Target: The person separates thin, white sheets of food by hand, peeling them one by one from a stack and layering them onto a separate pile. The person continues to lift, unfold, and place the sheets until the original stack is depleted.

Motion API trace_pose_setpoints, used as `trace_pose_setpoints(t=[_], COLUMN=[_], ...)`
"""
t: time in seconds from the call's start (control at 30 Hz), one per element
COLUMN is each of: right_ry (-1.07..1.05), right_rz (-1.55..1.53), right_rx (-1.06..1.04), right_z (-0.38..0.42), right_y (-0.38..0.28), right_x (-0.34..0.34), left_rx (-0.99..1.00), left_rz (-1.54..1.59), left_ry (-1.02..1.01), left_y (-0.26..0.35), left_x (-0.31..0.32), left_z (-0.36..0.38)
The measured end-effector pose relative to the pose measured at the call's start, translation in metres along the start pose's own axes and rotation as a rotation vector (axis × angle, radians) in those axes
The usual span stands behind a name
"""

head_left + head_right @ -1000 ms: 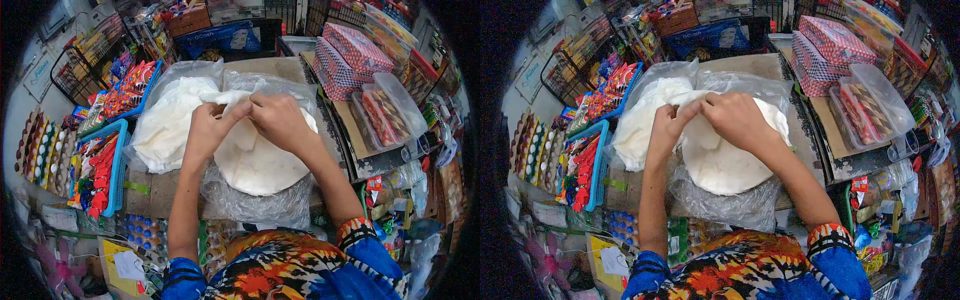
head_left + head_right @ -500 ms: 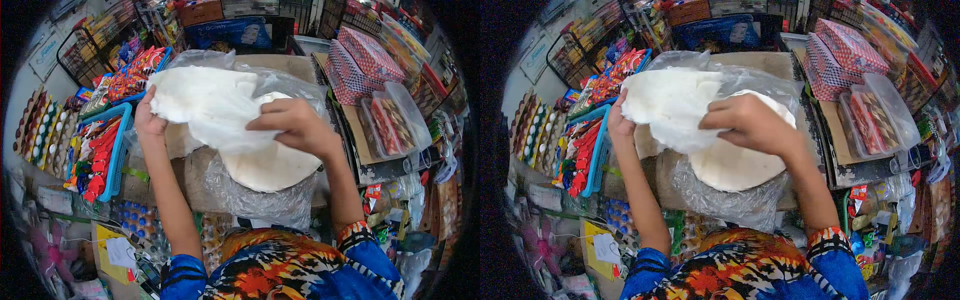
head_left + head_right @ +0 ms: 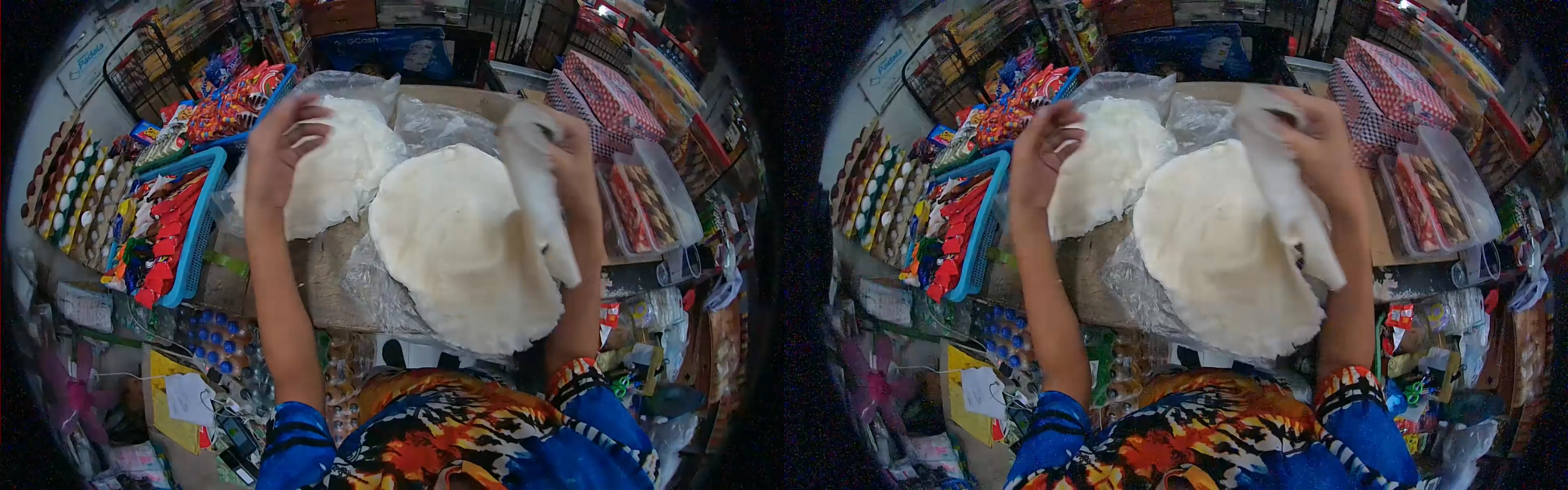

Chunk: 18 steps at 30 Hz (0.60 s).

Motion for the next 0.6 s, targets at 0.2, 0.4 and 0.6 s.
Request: trace_pose_setpoints(t=[0.2, 0.4, 0.6], right_ry=[-0.084, 0.073, -0.206], right_rz=[-0.284, 0.0, -0.7], right_rx=[0.037, -0.066, -0.112], right_z=[-0.011, -0.001, -0.054], right_y=[0.002, 0.002, 0.049], right_x=[0.017, 0.029, -0.074], left_rx=[0.191, 0.288, 0.181], left_rz=[-1.022, -1.019, -0.735], left_ry=[-0.482, -0.24, -0.237], left_y=[-0.039, -0.083, -0.043], left_x=[0.174, 0.193, 0.161], left_z=[0.136, 0.162, 0.158])
Point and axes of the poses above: each hand's wrist, its own z-axis away from the middle knuckle, its own x-axis out of the palm, y = z × x, the point moved 7 cm from there along -z, towards the middle knuckle, and after that the axes turned 7 degrees about z, right-handed, at the moved point
